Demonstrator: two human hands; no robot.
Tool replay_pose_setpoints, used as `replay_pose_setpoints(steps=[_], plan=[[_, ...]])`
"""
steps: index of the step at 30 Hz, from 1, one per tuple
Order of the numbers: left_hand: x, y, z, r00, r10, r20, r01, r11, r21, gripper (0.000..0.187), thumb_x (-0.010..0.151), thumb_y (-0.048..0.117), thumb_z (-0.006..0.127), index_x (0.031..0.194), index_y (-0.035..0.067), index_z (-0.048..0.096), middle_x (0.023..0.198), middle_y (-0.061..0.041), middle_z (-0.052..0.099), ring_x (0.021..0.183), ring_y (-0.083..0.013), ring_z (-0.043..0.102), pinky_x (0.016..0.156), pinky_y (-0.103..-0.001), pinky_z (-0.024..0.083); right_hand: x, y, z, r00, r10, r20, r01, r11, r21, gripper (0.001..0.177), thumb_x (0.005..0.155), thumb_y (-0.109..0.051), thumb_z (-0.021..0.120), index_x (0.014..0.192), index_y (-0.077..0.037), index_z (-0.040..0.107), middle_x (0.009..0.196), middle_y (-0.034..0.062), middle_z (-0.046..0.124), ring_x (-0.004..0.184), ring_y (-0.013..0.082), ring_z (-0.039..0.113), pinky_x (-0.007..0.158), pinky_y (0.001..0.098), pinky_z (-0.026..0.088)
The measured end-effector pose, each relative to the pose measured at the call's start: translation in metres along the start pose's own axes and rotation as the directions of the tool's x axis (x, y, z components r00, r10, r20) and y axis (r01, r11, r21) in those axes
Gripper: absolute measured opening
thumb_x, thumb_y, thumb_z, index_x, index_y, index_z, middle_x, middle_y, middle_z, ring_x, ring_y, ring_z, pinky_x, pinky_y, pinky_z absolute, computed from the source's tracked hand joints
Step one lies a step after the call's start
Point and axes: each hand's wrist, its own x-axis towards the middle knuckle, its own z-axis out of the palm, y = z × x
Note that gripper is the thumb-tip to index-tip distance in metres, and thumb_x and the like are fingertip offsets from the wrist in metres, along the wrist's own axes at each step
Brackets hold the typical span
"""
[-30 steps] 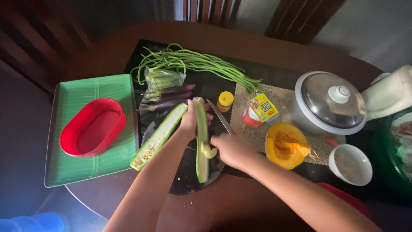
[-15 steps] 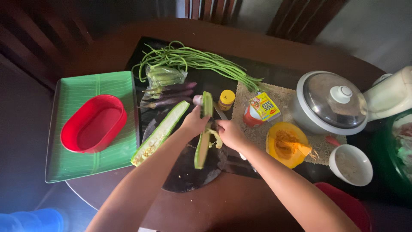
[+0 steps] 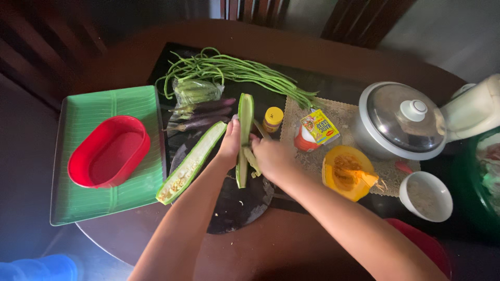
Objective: The person slices a gourd lengthwise using a knife on a cutting board, retrieves a spoon from the kitchen counter, and scoops the seeds out of the gourd halves into a bowl.
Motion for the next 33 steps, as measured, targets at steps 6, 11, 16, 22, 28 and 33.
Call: replay_pose_setpoints(steps=[6,11,16,22,28,33], plan=[[0.0,-0.013,-0.014,0.994,-0.01,-0.112,0.009,1.0,-0.015,0.06,0.108,0.057,0.023,0.12,0.007,0.055,0.082,-0.008,0.065,0.072,-0.0191,0.064,0.068,-0.035,0.058,-0.033,-0.021,0.012,0.994,0.001,0.112,0.006,0.998,-0.064,0.016,0.09,-0.01,0.054,0.101,-0.003,0.063,0.083,0.0146,0.07,0.073,0.0344,0.072,0.061,0.0472,0.056],[-0.009,-0.01,-0.007,0.994,0.065,-0.087,-0.063,0.998,0.028,0.06,0.107,0.058,0.022,0.119,0.008,0.053,0.082,-0.009,0.064,0.071,-0.0194,0.063,0.067,-0.035,0.057,-0.066,-0.029,0.018,0.991,-0.129,0.034,0.132,0.984,-0.117,0.034,0.085,-0.01,0.055,0.117,0.002,0.063,0.08,0.0154,0.066,0.064,0.0332,0.07,0.05,0.0441,0.055],[-0.012,-0.006,-0.006,0.995,0.052,-0.08,-0.054,0.998,-0.02,0.058,0.106,0.058,0.024,0.121,0.009,0.052,0.083,-0.011,0.065,0.073,-0.0219,0.067,0.069,-0.036,0.059,-0.07,-0.019,0.006,0.988,-0.115,0.099,0.117,0.993,-0.02,0.029,0.083,-0.009,0.057,0.111,-0.004,0.065,0.082,0.0145,0.068,0.07,0.0358,0.071,0.056,0.048,0.055],[-0.008,-0.01,-0.009,0.998,0.061,-0.035,-0.063,0.997,-0.049,0.06,0.106,0.058,0.023,0.121,0.01,0.055,0.083,-0.01,0.064,0.073,-0.0219,0.068,0.069,-0.036,0.06,-0.03,-0.018,0.012,0.998,0.013,0.068,-0.006,0.994,-0.112,0.017,0.088,-0.011,0.057,0.101,-0.005,0.065,0.084,0.0126,0.07,0.073,0.0346,0.072,0.063,0.0479,0.056],[-0.01,-0.009,-0.005,0.981,0.119,-0.154,-0.113,0.993,0.044,0.053,0.106,0.057,0.025,0.118,0.012,0.051,0.082,-0.01,0.063,0.069,-0.0203,0.065,0.065,-0.035,0.058,-0.078,-0.037,0.021,0.991,-0.106,0.08,0.117,0.98,-0.163,0.027,0.087,-0.01,0.058,0.11,0.0,0.064,0.082,0.0132,0.068,0.068,0.0308,0.071,0.055,0.0429,0.057],[-0.017,-0.008,-0.001,0.988,0.125,-0.088,-0.122,0.992,0.042,0.052,0.107,0.055,0.025,0.118,0.012,0.05,0.081,-0.01,0.063,0.068,-0.0202,0.065,0.064,-0.035,0.056,-0.073,-0.027,0.014,0.983,-0.165,0.085,0.175,0.976,-0.129,0.034,0.088,-0.008,0.057,0.12,0.003,0.065,0.081,0.0142,0.068,0.068,0.0323,0.071,0.054,0.0434,0.056]])
